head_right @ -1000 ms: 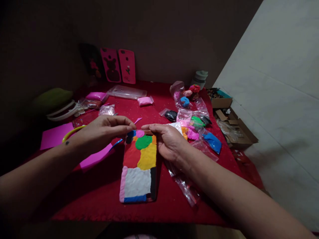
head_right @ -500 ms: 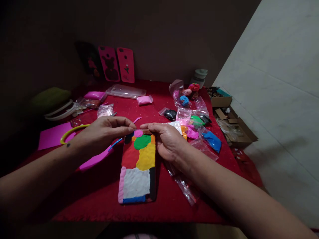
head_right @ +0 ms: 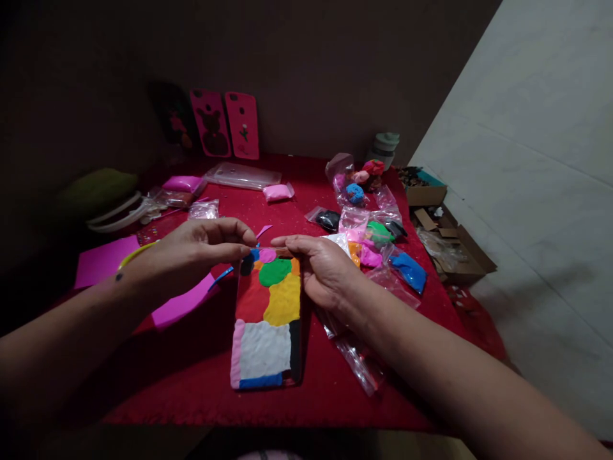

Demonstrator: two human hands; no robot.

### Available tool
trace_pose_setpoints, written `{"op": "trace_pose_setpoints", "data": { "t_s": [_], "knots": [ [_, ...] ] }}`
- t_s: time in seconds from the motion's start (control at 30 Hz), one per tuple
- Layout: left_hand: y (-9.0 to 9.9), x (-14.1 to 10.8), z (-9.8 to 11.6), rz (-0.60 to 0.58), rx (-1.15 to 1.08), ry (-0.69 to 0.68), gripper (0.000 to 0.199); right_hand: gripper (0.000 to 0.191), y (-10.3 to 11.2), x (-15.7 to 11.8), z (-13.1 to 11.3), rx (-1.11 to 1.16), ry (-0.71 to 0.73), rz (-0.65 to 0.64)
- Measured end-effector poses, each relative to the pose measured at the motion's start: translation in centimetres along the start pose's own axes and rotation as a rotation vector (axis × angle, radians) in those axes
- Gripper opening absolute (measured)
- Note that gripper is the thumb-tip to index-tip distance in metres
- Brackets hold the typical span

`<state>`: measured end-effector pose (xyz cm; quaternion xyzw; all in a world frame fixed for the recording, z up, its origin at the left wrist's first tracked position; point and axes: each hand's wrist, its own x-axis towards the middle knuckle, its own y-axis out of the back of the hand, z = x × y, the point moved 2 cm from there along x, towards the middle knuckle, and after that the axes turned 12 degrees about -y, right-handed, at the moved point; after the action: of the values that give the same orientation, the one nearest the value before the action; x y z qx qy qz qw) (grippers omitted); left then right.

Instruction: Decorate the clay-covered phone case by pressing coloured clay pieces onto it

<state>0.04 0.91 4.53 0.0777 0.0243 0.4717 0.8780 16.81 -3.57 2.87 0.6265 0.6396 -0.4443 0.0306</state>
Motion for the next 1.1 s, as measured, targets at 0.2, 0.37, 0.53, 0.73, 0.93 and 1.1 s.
{"op": "trace_pose_setpoints", "data": {
  "t_s": [0.2,0.37,0.53,0.73,0.93,1.1],
  "knots": [
    [-0.18,-0.01,-0.02,0.039,0.03,-0.021,0.006,0.023,0.07,0.05,0.1,0.0,0.003,-0.014],
    [-0.18,-0.02,-0.05,0.056,0.03,-0.043,0.003,0.022,0.13,0.22,0.12,-0.002,-0.006,-0.015],
    [0.22,0.04,-0.19,-0.044,-0.069,-0.024,0.003,0.02,0.25,0.21,0.15,-0.003,-0.013,-0.022],
    [0.04,0.19,-0.44,-0.033,-0.096,0.004,0.001,0.022,0.35,0.37,0.09,0.011,0.003,-0.032],
    [-0.45,0.11,-0.11,0.024,-0.032,0.034,0.002,0.02,0.13,0.29,-0.01,0.012,-0.029,0.011],
    [-0.33,0.15,-0.24,0.001,-0.002,0.031,0.007,0.021,0.01,0.32,-0.09,0.025,-0.036,0.028]
  ]
}}
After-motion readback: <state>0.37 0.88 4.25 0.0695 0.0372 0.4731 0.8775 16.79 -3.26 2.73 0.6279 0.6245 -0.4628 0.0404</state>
